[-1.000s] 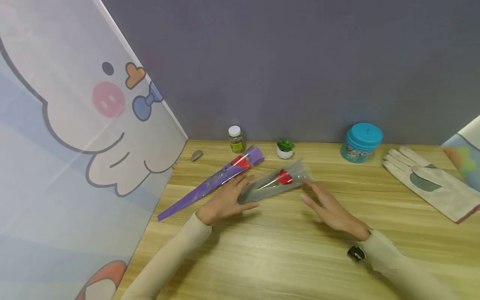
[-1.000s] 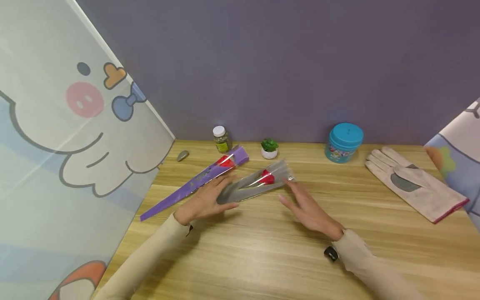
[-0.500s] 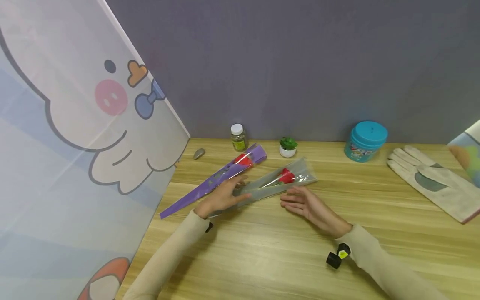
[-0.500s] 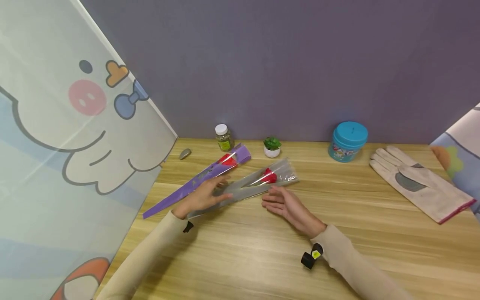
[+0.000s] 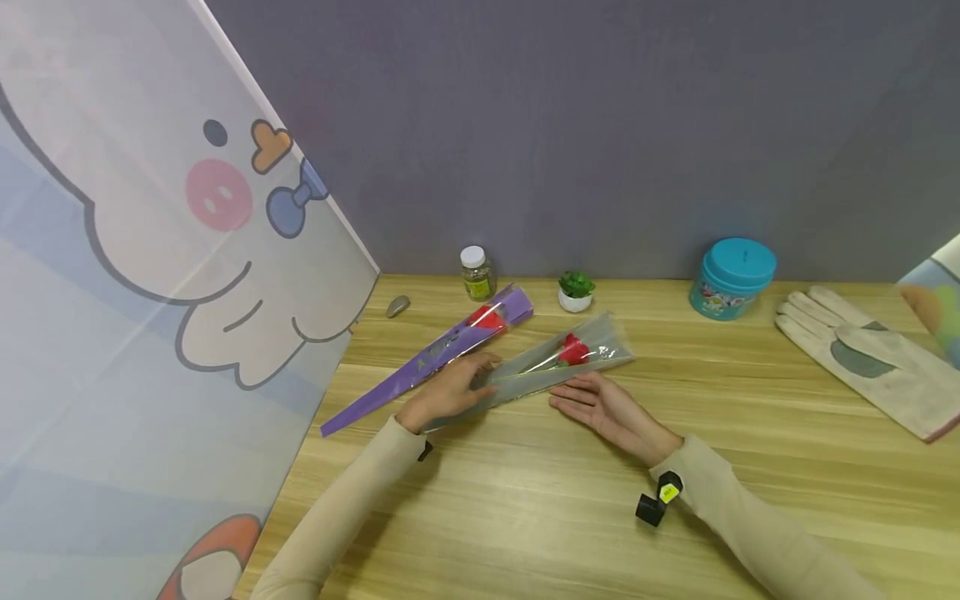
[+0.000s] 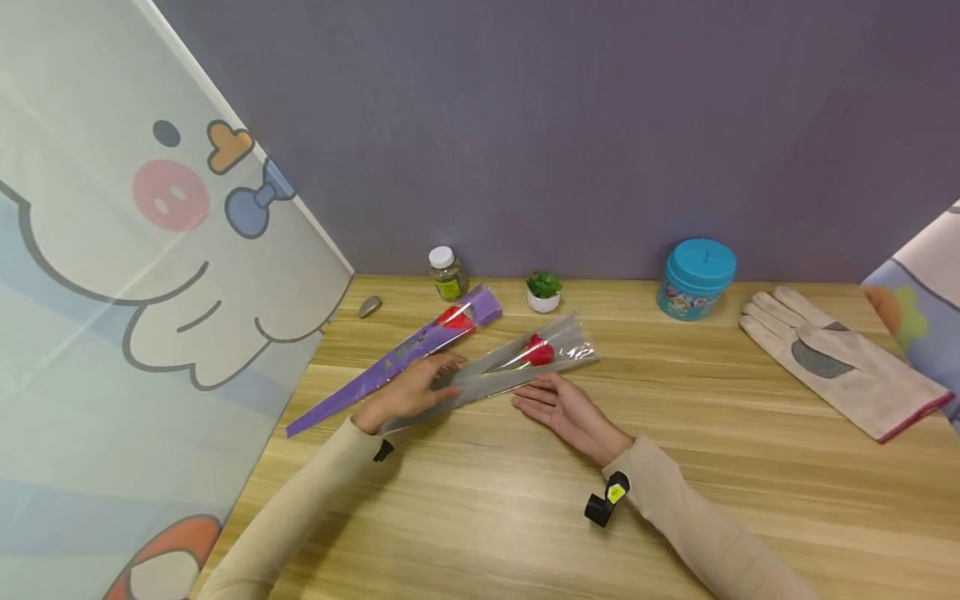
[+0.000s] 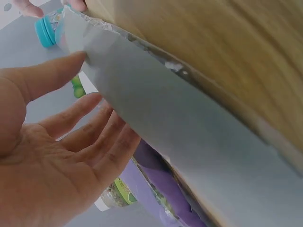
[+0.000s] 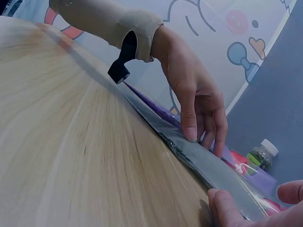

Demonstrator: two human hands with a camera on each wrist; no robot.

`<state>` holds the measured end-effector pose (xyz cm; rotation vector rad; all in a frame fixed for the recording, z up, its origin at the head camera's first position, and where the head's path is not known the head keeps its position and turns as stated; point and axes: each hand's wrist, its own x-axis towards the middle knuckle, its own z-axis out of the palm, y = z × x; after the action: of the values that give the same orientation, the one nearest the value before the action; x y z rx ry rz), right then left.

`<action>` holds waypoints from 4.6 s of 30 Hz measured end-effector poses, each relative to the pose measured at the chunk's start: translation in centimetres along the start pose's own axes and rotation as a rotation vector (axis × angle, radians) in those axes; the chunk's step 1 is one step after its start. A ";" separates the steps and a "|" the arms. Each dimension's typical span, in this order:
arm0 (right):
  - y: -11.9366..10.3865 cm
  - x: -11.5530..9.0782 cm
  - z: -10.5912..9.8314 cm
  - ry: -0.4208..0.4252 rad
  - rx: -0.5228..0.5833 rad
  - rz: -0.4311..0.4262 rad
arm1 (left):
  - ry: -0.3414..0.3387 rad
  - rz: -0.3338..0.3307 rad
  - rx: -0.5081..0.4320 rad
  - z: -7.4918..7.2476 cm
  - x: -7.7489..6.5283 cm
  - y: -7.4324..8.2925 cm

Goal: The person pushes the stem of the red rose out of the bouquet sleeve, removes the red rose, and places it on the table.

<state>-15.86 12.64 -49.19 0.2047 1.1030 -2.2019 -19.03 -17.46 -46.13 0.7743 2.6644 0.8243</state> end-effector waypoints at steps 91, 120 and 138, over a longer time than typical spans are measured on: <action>-9.7 -5.2 -0.9 0.205 -0.155 -0.606 | -0.117 0.057 -0.573 6.5 0.2 8.8; -12.9 -7.0 -1.2 0.212 -0.216 -0.681 | -0.101 0.093 -0.560 7.2 0.0 9.2; -12.4 -7.1 -1.7 0.245 -0.334 -0.672 | -0.124 0.057 -0.594 7.5 -0.2 9.7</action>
<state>-18.30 22.68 -39.22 -0.0606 1.8675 -2.5487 -12.03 -7.37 -46.57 0.7110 2.1144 1.4319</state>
